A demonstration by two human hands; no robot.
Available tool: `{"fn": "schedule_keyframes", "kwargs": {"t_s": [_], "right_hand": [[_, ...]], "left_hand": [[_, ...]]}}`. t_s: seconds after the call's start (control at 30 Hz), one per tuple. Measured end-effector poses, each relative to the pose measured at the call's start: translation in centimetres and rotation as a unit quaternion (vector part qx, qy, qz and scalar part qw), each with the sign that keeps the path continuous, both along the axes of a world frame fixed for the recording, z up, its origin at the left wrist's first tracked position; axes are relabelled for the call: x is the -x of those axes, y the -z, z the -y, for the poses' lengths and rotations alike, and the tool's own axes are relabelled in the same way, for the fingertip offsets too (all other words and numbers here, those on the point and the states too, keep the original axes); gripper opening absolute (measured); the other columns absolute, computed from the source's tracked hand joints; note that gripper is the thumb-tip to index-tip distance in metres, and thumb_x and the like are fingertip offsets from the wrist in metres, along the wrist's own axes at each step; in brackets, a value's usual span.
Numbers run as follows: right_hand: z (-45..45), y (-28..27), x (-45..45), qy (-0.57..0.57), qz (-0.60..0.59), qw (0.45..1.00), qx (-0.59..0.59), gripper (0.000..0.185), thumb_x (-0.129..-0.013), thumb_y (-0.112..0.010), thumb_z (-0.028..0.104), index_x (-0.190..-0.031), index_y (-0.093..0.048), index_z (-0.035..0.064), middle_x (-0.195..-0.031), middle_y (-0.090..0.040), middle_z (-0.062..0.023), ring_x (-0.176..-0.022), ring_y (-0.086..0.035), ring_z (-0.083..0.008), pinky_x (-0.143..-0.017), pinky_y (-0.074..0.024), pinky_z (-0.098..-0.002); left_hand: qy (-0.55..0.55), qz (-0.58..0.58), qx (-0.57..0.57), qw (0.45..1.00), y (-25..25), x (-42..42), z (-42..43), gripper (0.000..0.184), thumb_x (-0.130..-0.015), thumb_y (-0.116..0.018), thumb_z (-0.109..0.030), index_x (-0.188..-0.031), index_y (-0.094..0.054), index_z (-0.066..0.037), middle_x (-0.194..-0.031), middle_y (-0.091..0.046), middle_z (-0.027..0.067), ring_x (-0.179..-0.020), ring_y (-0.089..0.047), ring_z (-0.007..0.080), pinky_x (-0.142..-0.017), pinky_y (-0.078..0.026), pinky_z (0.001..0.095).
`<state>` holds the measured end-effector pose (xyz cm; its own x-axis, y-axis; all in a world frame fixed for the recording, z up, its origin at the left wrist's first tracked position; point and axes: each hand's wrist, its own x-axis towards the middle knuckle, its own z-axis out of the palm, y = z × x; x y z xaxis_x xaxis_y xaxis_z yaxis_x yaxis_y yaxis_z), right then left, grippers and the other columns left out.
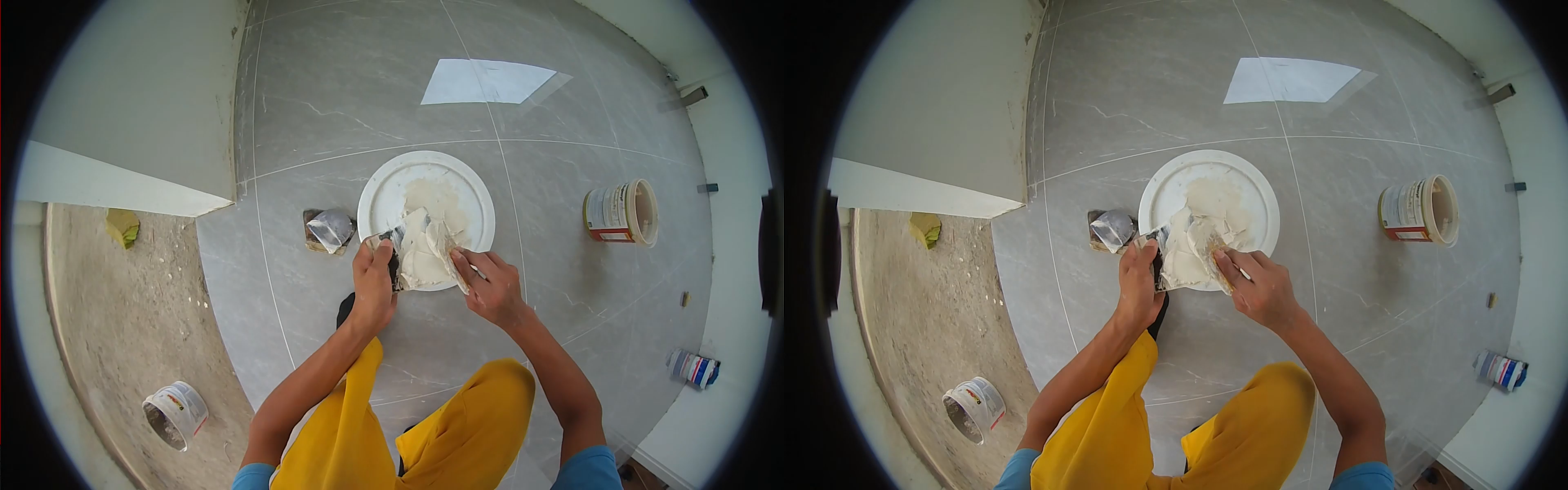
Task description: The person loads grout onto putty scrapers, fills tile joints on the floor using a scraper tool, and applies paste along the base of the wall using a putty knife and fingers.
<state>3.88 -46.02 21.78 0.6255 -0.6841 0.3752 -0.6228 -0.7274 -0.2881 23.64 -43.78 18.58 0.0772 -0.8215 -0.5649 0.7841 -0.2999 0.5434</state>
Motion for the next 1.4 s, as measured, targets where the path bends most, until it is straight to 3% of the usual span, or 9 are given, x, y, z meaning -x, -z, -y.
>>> {"fn": "schedule_keyframes", "kwargs": {"t_s": [0.17, 0.2, 0.27, 0.3, 0.37, 0.47, 0.7, 0.97, 1.4], "right_hand": [[-0.9, 1.4, 3.1, 0.027, -0.042, 0.998, -0.03, 0.045, -0.066, -0.062, -0.006, -0.11, -0.065, 0.0002, -0.085, -0.065, -0.0106, -0.066, -0.059, -0.0202, -0.054, -0.0494, -0.0297], [-1.5, 1.2, 3.2, 0.132, 0.158, 0.957, -0.206, 0.034, -0.076, -0.059, 0.001, -0.109, -0.063, -0.001, -0.085, -0.065, -0.0083, -0.067, -0.059, -0.0179, -0.053, -0.0482, -0.029], [-1.5, -1.0, 2.4, 0.281, 0.505, 0.659, -0.482, 0.024, -0.093, -0.049, 0.02, -0.099, -0.06, -0.0006, -0.077, -0.062, -0.0031, -0.058, -0.054, -0.0117, -0.047, -0.0406, -0.0267], [-1.4, -1.1, 2.5, 0.283, 0.507, 0.658, -0.48, 0.024, -0.093, -0.049, 0.02, -0.099, -0.06, -0.0006, -0.077, -0.062, -0.0031, -0.058, -0.054, -0.0117, -0.047, -0.0406, -0.0267], [-1.3, -1.3, 2.3, 0.135, 0.63, 0.321, -0.694, 0.021, -0.091, -0.049, 0.023, -0.094, -0.057, 0.0038, -0.07, -0.057, -0.0019, -0.046, -0.043, -0.0095, -0.043, -0.0326, -0.0243], [-1.7, -1.4, 0.0, 0.189, 0.58, 0.278, -0.742, 0.023, -0.091, -0.049, 0.026, -0.089, -0.058, 0.0046, -0.061, -0.049, -0.0003, -0.04, -0.034, -0.0079, -0.037, -0.025, -0.0218], [-0.9, 1.1, -0.2, 0.223, 0.617, 0.312, -0.687, 0.016, -0.09, -0.048, 0.021, -0.09, -0.054, 0.0067, -0.066, -0.051, -0.0004, -0.039, -0.03, -0.007, -0.036, -0.0218, -0.0217], [-1.9, -0.2, 0.3, 0.282, 0.584, 0.54, -0.536, 0.025, -0.094, -0.058, 0.019, -0.11, -0.056, 0.0006, -0.092, -0.063, -0.0063, -0.071, -0.057, -0.0111, -0.063, -0.0483, -0.0287], [-3.5, -0.1, -2.7, 0.277, 0.507, 0.482, -0.659, 0.027, -0.091, -0.063, 0.012, -0.11, -0.058, -0.0071, -0.103, -0.065, -0.0133, -0.085, -0.064, -0.0187, -0.071, -0.0558, -0.0329]], "left_hand": [[0.011, 0.132, 0.131, 0.983, 1.9, -0.6, 1.2, 0.02, -0.099, -0.047, -0.017, -0.107, -0.054, 0.0, -0.099, -0.058, 0.0014, -0.087, -0.048, 0.0063, -0.08, -0.041, 0.0226], [0.012, 0.139, 0.123, 0.983, 2.4, -0.8, 1.3, 0.019, -0.099, -0.047, -0.017, -0.106, -0.054, -0.001, -0.098, -0.057, 0.001, -0.087, -0.048, 0.0063, -0.079, -0.041, 0.0225], [-0.009, 0.096, 0.097, 0.991, 3.2, -0.5, 1.4, 0.018, -0.099, -0.047, -0.016, -0.107, -0.054, -0.001, -0.099, -0.058, 0.0014, -0.09, -0.05, 0.0076, -0.081, -0.042, 0.0235], [-0.006, 0.096, 0.097, 0.991, 3.2, -0.1, 1.3, 0.018, -0.099, -0.047, -0.016, -0.107, -0.054, -0.001, -0.099, -0.058, 0.0014, -0.09, -0.05, 0.0076, -0.081, -0.042, 0.0235], [-0.04, 0.006, 0.017, 0.999, 3.0, 1.1, 1.1, 0.019, -0.098, -0.047, -0.014, -0.11, -0.053, -0.001, -0.103, -0.06, 0.0029, -0.094, -0.053, 0.0099, -0.086, -0.042, 0.0252], [-0.048, -0.005, 0.025, 0.999, 2.8, 3.2, 0.8, 0.02, -0.098, -0.045, -0.013, -0.112, -0.052, -0.001, -0.107, -0.06, 0.005, -0.096, -0.055, 0.0115, -0.088, -0.043, 0.0273], [-0.053, 0.069, 0.077, 0.993, 1.8, 4.3, -0.4, 0.02, -0.1, -0.045, -0.015, -0.111, -0.05, 0.001, -0.1, -0.058, 0.0024, -0.088, -0.05, 0.0078, -0.081, -0.042, 0.0242], [-0.122, 0.175, 0.136, 0.967, 1.7, 1.1, 1.0, 0.028, -0.102, -0.045, -0.029, -0.111, -0.047, -0.002, -0.094, -0.052, 0.0003, -0.082, -0.046, 0.0048, -0.074, -0.041, 0.0189], [-0.075, 0.12, 0.169, 0.975, -0.8, 1.7, -0.9, 0.042, -0.102, -0.045, -0.028, -0.131, -0.043, 0.001, -0.107, -0.058, 0.0078, -0.097, -0.058, 0.0116, -0.085, -0.051, 0.0288]]}}
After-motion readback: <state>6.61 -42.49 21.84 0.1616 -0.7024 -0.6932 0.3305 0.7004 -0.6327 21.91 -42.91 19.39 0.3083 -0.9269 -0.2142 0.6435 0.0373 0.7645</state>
